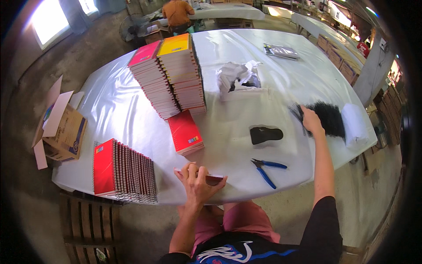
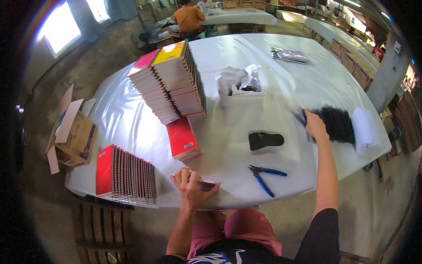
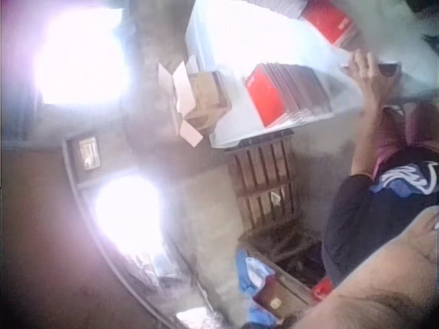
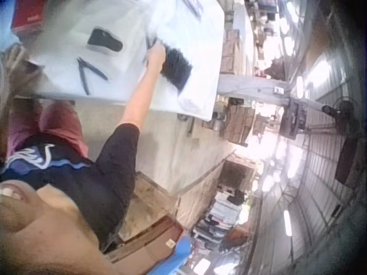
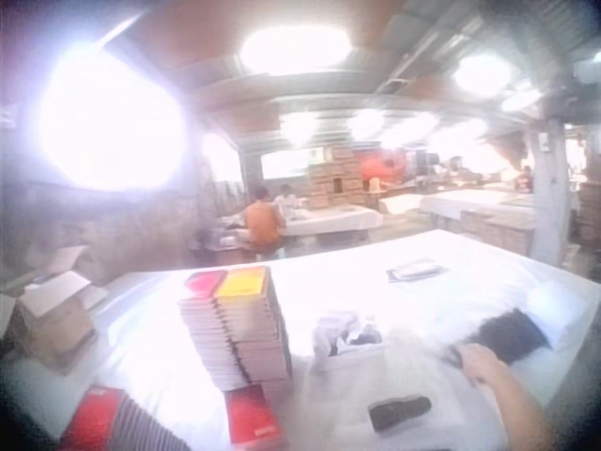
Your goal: The person finishes spiral notebooks by aligning a wire coil through the punched holes, trimming the excess wire using a pair of pliers, and tucking the end of the wire into the spiral.
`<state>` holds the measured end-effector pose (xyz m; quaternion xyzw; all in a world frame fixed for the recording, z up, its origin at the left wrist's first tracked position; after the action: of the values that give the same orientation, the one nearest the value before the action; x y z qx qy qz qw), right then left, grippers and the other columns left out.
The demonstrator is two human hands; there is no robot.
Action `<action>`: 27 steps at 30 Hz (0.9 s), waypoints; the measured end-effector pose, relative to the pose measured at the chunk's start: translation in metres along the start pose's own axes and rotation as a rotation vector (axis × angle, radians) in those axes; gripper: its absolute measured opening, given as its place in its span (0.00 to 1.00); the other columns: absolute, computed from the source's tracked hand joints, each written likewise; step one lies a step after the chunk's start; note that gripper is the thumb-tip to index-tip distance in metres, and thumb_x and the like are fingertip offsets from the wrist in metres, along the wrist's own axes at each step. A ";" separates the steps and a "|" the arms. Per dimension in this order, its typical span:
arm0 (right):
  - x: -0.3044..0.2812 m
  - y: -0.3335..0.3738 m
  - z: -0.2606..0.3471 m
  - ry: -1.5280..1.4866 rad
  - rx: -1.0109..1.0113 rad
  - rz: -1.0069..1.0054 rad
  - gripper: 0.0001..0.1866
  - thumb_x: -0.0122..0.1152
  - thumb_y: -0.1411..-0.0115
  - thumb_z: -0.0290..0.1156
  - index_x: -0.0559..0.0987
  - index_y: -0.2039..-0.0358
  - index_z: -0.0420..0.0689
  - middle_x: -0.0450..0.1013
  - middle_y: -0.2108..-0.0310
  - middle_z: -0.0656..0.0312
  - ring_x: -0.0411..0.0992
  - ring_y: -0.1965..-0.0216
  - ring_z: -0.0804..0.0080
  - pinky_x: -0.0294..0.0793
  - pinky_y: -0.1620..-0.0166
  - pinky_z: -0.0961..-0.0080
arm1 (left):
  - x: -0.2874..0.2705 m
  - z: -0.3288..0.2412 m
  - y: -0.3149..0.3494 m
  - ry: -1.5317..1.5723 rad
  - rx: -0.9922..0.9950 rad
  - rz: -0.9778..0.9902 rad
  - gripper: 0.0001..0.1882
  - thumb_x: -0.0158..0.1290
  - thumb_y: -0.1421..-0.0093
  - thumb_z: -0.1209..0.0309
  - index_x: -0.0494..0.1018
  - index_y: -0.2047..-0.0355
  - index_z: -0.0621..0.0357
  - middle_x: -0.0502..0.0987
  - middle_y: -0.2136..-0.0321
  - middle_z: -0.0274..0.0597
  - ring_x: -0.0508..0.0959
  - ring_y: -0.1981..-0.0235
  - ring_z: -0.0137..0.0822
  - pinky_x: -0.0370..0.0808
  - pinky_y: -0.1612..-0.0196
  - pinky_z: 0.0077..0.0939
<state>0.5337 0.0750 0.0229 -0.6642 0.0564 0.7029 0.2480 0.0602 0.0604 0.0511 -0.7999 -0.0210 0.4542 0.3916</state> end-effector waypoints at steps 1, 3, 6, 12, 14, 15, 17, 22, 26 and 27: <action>0.008 -0.005 -0.001 -0.024 0.050 0.180 0.26 0.46 0.46 0.19 0.68 0.45 0.49 0.72 0.57 0.50 0.70 0.54 0.51 0.70 0.54 0.59 | 0.000 -0.001 0.001 -0.020 -0.017 0.013 0.27 0.68 0.68 0.48 0.67 0.79 0.51 0.68 0.69 0.42 0.68 0.60 0.45 0.56 0.51 0.50; -0.014 0.005 0.012 0.132 -0.022 0.044 0.27 0.46 0.45 0.19 0.67 0.44 0.51 0.69 0.55 0.53 0.67 0.51 0.54 0.68 0.53 0.59 | 0.001 0.000 0.005 0.004 -0.044 -0.002 0.26 0.68 0.68 0.49 0.68 0.79 0.51 0.69 0.68 0.40 0.68 0.60 0.44 0.55 0.52 0.51; -0.059 0.014 0.046 0.151 -0.039 -0.084 0.31 0.44 0.47 0.17 0.65 0.42 0.54 0.66 0.56 0.55 0.65 0.52 0.56 0.65 0.53 0.59 | -0.002 0.004 0.007 0.055 -0.056 -0.068 0.24 0.67 0.68 0.51 0.69 0.79 0.51 0.69 0.67 0.38 0.68 0.60 0.41 0.54 0.51 0.54; -0.077 0.094 0.176 -0.742 -0.362 0.123 0.23 0.53 0.45 0.23 0.72 0.47 0.49 0.71 0.61 0.53 0.67 0.57 0.57 0.66 0.52 0.65 | -0.006 0.006 0.006 -0.033 -0.068 -0.006 0.22 0.67 0.67 0.53 0.69 0.79 0.49 0.70 0.67 0.36 0.68 0.61 0.40 0.56 0.53 0.49; -0.070 0.132 0.225 -0.922 -0.412 0.352 0.14 0.56 0.43 0.28 0.76 0.54 0.45 0.73 0.64 0.54 0.70 0.60 0.61 0.68 0.56 0.70 | -0.007 0.006 0.008 -0.035 -0.058 -0.035 0.21 0.66 0.67 0.53 0.70 0.80 0.49 0.70 0.67 0.35 0.68 0.60 0.40 0.55 0.52 0.51; -0.061 0.148 0.241 -0.898 -0.362 0.494 0.11 0.57 0.42 0.30 0.79 0.59 0.44 0.74 0.65 0.55 0.71 0.62 0.64 0.69 0.58 0.72 | -0.007 0.006 0.011 -0.039 -0.066 -0.045 0.20 0.66 0.66 0.53 0.70 0.80 0.49 0.70 0.67 0.34 0.68 0.59 0.40 0.54 0.52 0.54; -0.052 0.161 0.259 -0.984 -0.404 0.402 0.09 0.59 0.43 0.29 0.79 0.61 0.44 0.74 0.66 0.56 0.72 0.64 0.66 0.69 0.62 0.74 | -0.007 0.005 0.012 -0.040 -0.065 -0.067 0.19 0.65 0.65 0.52 0.72 0.80 0.48 0.70 0.68 0.33 0.67 0.56 0.39 0.52 0.51 0.58; -0.043 0.165 0.279 -1.062 -0.346 0.277 0.07 0.62 0.47 0.27 0.79 0.65 0.45 0.75 0.67 0.58 0.73 0.64 0.63 0.68 0.63 0.72 | -0.007 0.006 0.010 -0.033 -0.078 -0.022 0.20 0.66 0.65 0.51 0.72 0.78 0.47 0.70 0.72 0.30 0.68 0.58 0.38 0.54 0.52 0.57; -0.051 0.165 0.288 -0.941 -0.514 0.187 0.07 0.62 0.48 0.26 0.79 0.66 0.45 0.75 0.68 0.60 0.73 0.64 0.61 0.67 0.60 0.70 | -0.010 0.009 0.012 -0.029 -0.083 -0.017 0.22 0.66 0.66 0.50 0.72 0.75 0.46 0.69 0.70 0.31 0.69 0.62 0.36 0.54 0.55 0.55; -0.051 0.166 0.290 -0.930 -0.550 0.195 0.07 0.62 0.48 0.26 0.79 0.66 0.46 0.75 0.68 0.60 0.73 0.63 0.61 0.67 0.59 0.69 | -0.011 0.010 0.012 -0.024 -0.104 -0.005 0.22 0.66 0.66 0.50 0.72 0.75 0.46 0.69 0.69 0.31 0.69 0.62 0.36 0.54 0.55 0.55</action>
<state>0.2003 0.0348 0.0630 -0.3154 -0.1839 0.9310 -0.0024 0.0426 0.0538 0.0481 -0.8137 -0.0512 0.4611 0.3501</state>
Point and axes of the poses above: each hand's wrist, its own y-axis away from the middle knuckle, its own x-axis out of the palm, z = x × y, the point moved 7 cm from there along -y, towards the middle knuckle
